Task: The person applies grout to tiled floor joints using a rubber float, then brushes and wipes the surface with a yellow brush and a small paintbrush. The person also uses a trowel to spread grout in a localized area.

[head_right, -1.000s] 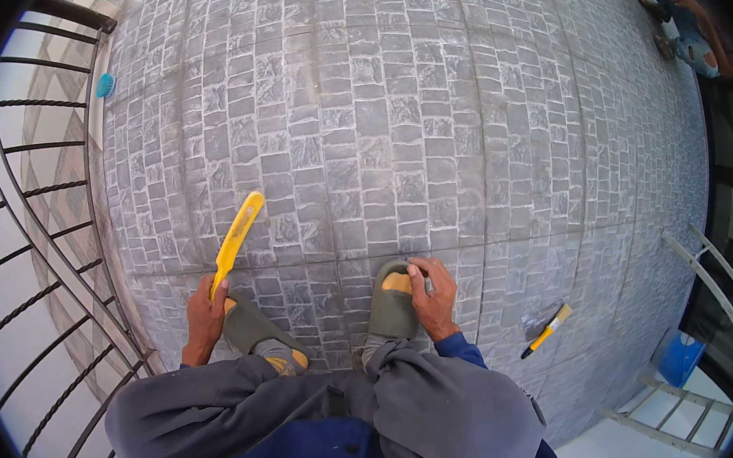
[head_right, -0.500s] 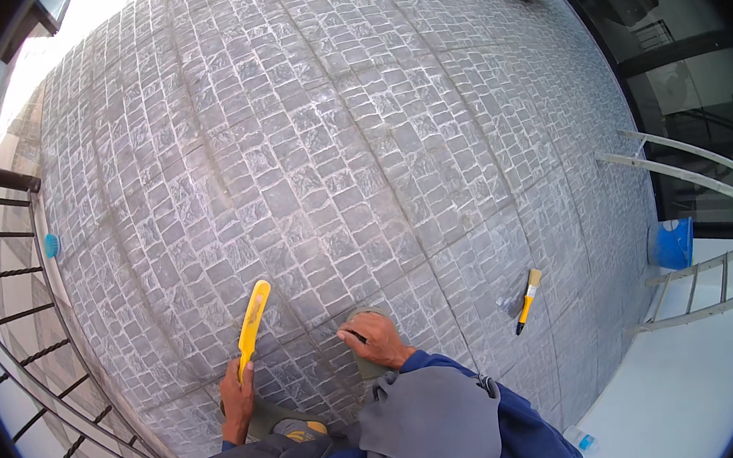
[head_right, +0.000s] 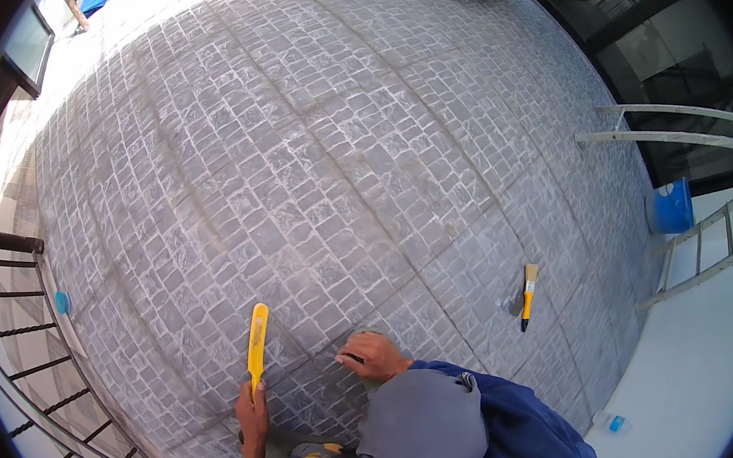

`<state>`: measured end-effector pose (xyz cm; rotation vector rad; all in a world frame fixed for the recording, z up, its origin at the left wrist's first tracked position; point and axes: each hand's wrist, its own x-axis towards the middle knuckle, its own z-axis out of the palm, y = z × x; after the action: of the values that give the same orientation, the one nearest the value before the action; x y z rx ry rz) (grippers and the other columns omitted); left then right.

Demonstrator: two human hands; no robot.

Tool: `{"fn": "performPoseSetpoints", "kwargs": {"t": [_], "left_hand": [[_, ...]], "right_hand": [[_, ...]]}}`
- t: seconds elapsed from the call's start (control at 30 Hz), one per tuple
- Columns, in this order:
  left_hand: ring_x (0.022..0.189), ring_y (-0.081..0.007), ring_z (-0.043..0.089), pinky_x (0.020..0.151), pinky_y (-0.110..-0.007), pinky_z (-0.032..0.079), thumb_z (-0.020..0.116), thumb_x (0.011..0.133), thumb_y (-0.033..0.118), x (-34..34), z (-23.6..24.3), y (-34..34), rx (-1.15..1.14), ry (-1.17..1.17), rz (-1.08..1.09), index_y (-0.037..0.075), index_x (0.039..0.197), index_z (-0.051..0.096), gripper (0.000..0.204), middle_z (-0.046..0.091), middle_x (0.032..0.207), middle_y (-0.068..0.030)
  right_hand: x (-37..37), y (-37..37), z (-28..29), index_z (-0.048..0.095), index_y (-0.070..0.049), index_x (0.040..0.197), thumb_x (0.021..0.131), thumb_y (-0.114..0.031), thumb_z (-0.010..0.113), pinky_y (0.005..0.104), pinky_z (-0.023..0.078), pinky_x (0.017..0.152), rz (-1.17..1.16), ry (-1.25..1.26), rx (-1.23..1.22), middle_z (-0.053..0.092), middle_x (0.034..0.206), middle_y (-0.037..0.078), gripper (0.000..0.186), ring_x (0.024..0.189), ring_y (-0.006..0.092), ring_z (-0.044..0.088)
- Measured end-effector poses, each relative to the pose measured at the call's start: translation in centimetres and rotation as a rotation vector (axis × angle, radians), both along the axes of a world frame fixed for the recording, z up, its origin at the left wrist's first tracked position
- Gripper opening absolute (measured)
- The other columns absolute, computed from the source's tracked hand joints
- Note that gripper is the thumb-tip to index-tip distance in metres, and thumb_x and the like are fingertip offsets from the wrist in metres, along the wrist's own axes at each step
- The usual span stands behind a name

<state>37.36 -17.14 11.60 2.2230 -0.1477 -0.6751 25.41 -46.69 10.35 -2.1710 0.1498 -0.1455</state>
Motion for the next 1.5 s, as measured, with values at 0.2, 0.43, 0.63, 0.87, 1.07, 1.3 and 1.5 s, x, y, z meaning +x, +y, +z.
{"fn": "performPoseSetpoints", "kwargs": {"t": [0.2, 0.43, 0.63, 0.87, 1.07, 1.3, 1.5], "left_hand": [[0.068, -0.0273, 0.064, 0.065, -0.038, 0.048, 0.059, 0.101, 0.030, 0.4, -0.2, -0.6, -0.036, -0.015, -0.010, 0.001, 0.110, 0.064, 0.030, 0.064, 0.075, -0.0168], [0.066, -0.0254, 0.064, 0.063, -0.037, 0.048, 0.059, 0.102, 0.030, 0.8, 0.7, -1.4, -0.018, -0.051, -0.042, 0.001, 0.115, 0.063, 0.032, 0.065, 0.075, -0.0150], [0.064, -0.0317, 0.064, 0.059, -0.039, 0.046, 0.061, 0.100, 0.029, -0.2, 1.2, 0.0, -0.006, -0.052, 0.038, 0.003, 0.115, 0.063, 0.030, 0.063, 0.073, -0.0152], [0.061, -0.0279, 0.062, 0.059, -0.039, 0.045, 0.061, 0.100, 0.031, -0.7, 1.9, 1.6, 0.070, 0.021, 0.169, 0.004, 0.114, 0.063, 0.030, 0.061, 0.071, -0.0140], [0.061, -0.0252, 0.062, 0.059, -0.038, 0.045, 0.062, 0.100, 0.033, -0.6, 1.3, 2.4, 0.054, -0.075, 0.146, 0.003, 0.114, 0.063, 0.033, 0.061, 0.071, -0.0127], [0.065, -0.0322, 0.064, 0.062, -0.042, 0.047, 0.060, 0.100, 0.037, 0.2, 0.2, -0.1, 0.054, -0.112, 0.140, 0.003, 0.115, 0.062, 0.037, 0.065, 0.076, -0.0159], [0.069, -0.0313, 0.065, 0.063, -0.041, 0.047, 0.060, 0.100, 0.034, 0.2, -0.6, -0.6, 0.066, -0.075, 0.154, 0.002, 0.116, 0.062, 0.036, 0.067, 0.080, -0.0181]], "right_hand": [[-0.1, 0.0, 0.0, 0.072, -0.007, 0.087, 0.090, -0.021, 0.074, 0.0385, 0.051, 0.069, -0.029, -0.033, 0.007, 0.066, 0.078, 0.008, 0.014, 0.073, 0.0265, 0.064], [0.1, 0.0, -0.4, 0.071, -0.005, 0.087, 0.089, -0.019, 0.074, 0.0402, 0.049, 0.068, -0.025, -0.042, -0.009, 0.066, 0.079, 0.009, 0.014, 0.073, 0.0278, 0.064], [-0.3, 0.2, -1.1, 0.071, -0.006, 0.086, 0.087, -0.014, 0.074, 0.0404, 0.048, 0.066, 0.008, 0.011, 0.007, 0.066, 0.078, 0.010, 0.009, 0.071, 0.0298, 0.063], [0.1, 0.2, -0.8, 0.071, -0.006, 0.085, 0.086, -0.014, 0.073, 0.0412, 0.048, 0.066, -0.004, -0.003, -0.006, 0.065, 0.076, 0.010, 0.008, 0.071, 0.0303, 0.063], [0.1, 0.2, -0.8, 0.070, -0.005, 0.085, 0.086, -0.013, 0.073, 0.0413, 0.048, 0.066, -0.009, 0.013, 0.002, 0.065, 0.076, 0.010, 0.008, 0.071, 0.0307, 0.063], [0.2, 0.3, -0.7, 0.070, -0.005, 0.085, 0.086, -0.013, 0.073, 0.0411, 0.048, 0.066, -0.011, 0.030, 0.002, 0.066, 0.077, 0.010, 0.008, 0.071, 0.0303, 0.063], [0.0, 0.1, -0.8, 0.070, -0.006, 0.084, 0.087, -0.014, 0.074, 0.0404, 0.048, 0.064, -0.014, 0.020, -0.005, 0.065, 0.075, 0.010, 0.009, 0.070, 0.0296, 0.062]]}}
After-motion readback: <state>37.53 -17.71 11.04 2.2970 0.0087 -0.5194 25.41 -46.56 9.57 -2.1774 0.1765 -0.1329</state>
